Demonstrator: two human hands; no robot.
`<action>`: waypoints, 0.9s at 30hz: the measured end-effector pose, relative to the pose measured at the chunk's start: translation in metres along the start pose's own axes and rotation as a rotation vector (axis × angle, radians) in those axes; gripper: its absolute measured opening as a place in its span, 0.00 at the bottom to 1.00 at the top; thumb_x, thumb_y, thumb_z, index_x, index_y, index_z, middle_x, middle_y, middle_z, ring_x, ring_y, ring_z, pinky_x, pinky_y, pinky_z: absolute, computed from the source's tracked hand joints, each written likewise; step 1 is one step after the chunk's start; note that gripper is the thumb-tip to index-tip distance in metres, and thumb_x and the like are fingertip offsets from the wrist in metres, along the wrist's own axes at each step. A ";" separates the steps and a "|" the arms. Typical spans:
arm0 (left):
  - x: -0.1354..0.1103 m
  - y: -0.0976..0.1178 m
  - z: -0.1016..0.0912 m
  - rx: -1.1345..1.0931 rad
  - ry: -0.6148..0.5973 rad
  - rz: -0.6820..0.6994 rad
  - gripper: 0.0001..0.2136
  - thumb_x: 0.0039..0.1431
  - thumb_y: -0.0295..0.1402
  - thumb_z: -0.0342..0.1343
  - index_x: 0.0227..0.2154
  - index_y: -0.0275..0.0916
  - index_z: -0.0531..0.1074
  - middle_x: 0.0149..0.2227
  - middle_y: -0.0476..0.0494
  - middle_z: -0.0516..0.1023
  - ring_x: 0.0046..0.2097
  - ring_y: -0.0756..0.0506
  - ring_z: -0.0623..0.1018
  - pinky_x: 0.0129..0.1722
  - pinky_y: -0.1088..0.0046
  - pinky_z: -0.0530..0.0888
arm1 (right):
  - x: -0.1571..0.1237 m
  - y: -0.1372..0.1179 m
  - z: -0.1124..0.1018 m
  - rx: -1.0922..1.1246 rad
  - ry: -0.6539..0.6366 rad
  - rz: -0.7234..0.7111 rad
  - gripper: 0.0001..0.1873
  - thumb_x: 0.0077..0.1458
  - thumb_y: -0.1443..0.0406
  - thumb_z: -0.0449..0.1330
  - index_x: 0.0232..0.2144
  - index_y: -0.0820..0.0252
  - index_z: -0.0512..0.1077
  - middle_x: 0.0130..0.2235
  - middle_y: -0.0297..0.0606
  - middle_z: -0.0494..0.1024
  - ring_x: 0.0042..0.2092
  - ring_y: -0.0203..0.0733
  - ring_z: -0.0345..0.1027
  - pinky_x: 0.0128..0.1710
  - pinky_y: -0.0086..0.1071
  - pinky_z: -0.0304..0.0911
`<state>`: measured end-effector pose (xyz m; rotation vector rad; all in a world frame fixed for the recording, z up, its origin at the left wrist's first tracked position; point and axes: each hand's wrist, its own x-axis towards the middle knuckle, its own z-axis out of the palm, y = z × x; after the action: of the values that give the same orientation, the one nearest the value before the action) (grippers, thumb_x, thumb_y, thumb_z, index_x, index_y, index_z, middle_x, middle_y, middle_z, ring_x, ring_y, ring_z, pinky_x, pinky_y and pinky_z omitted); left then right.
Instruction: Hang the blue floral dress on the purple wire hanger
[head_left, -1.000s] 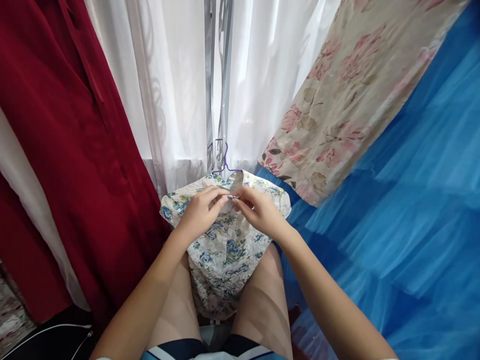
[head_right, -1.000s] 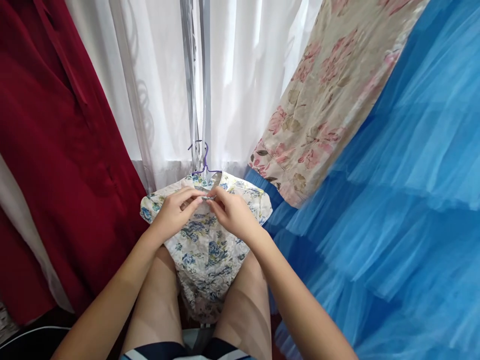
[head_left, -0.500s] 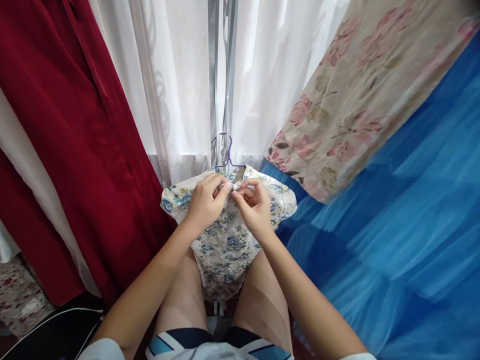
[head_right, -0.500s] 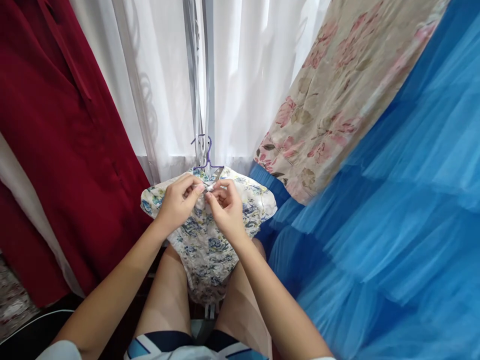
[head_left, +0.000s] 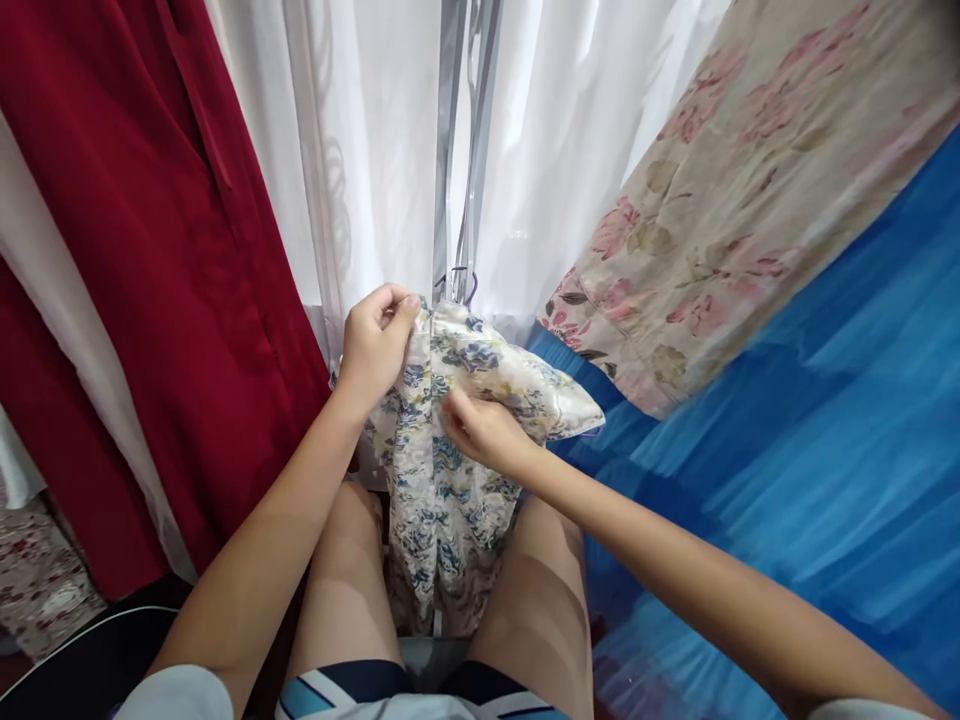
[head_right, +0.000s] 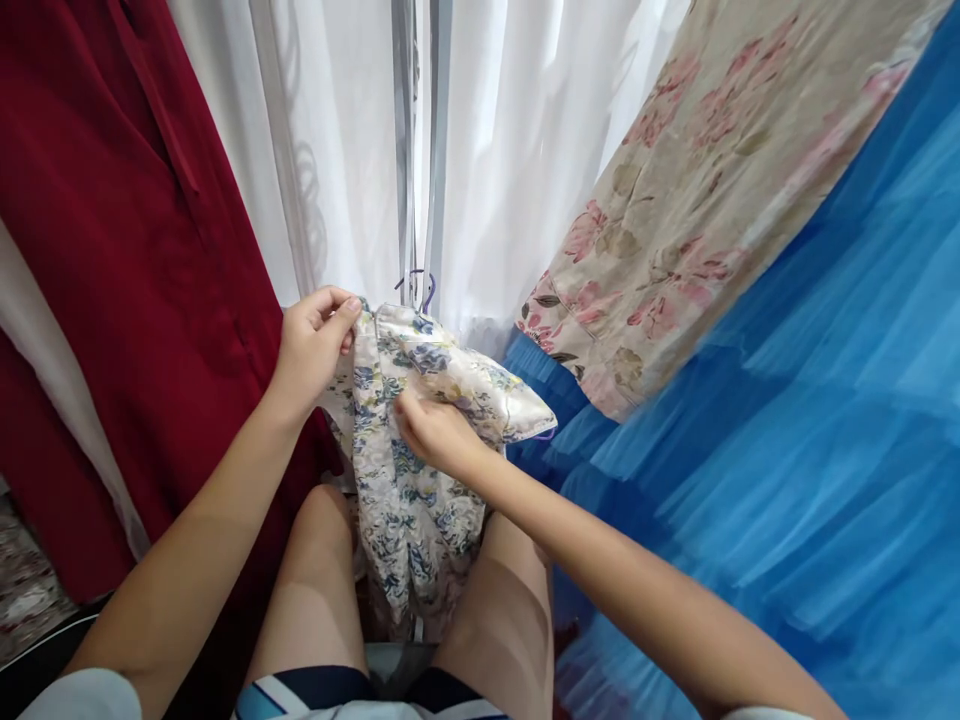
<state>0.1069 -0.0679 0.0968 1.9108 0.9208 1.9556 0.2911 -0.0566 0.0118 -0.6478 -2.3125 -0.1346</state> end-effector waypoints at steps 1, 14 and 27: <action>0.002 0.000 -0.002 -0.024 -0.025 -0.007 0.09 0.62 0.36 0.56 0.29 0.38 0.71 0.23 0.52 0.65 0.25 0.51 0.65 0.25 0.76 0.63 | 0.000 -0.003 -0.003 0.085 0.016 0.062 0.05 0.60 0.69 0.53 0.39 0.57 0.61 0.27 0.32 0.69 0.26 0.37 0.62 0.27 0.30 0.55; -0.029 -0.011 0.012 -0.002 -0.210 -0.006 0.08 0.64 0.36 0.54 0.32 0.38 0.71 0.27 0.50 0.69 0.29 0.50 0.68 0.29 0.74 0.65 | 0.030 -0.026 -0.020 0.824 0.337 0.423 0.16 0.58 0.59 0.60 0.21 0.58 0.66 0.19 0.31 0.70 0.22 0.33 0.58 0.23 0.29 0.55; -0.030 -0.028 0.018 -0.142 -0.129 -0.060 0.08 0.62 0.37 0.56 0.30 0.38 0.71 0.26 0.50 0.66 0.29 0.50 0.67 0.29 0.75 0.65 | 0.024 -0.014 -0.008 1.067 0.310 0.593 0.12 0.49 0.62 0.63 0.19 0.58 0.65 0.17 0.28 0.67 0.20 0.32 0.58 0.20 0.27 0.49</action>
<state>0.1205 -0.0594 0.0547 1.8818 0.7731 1.7903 0.2747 -0.0613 0.0352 -0.6239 -1.4822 1.1048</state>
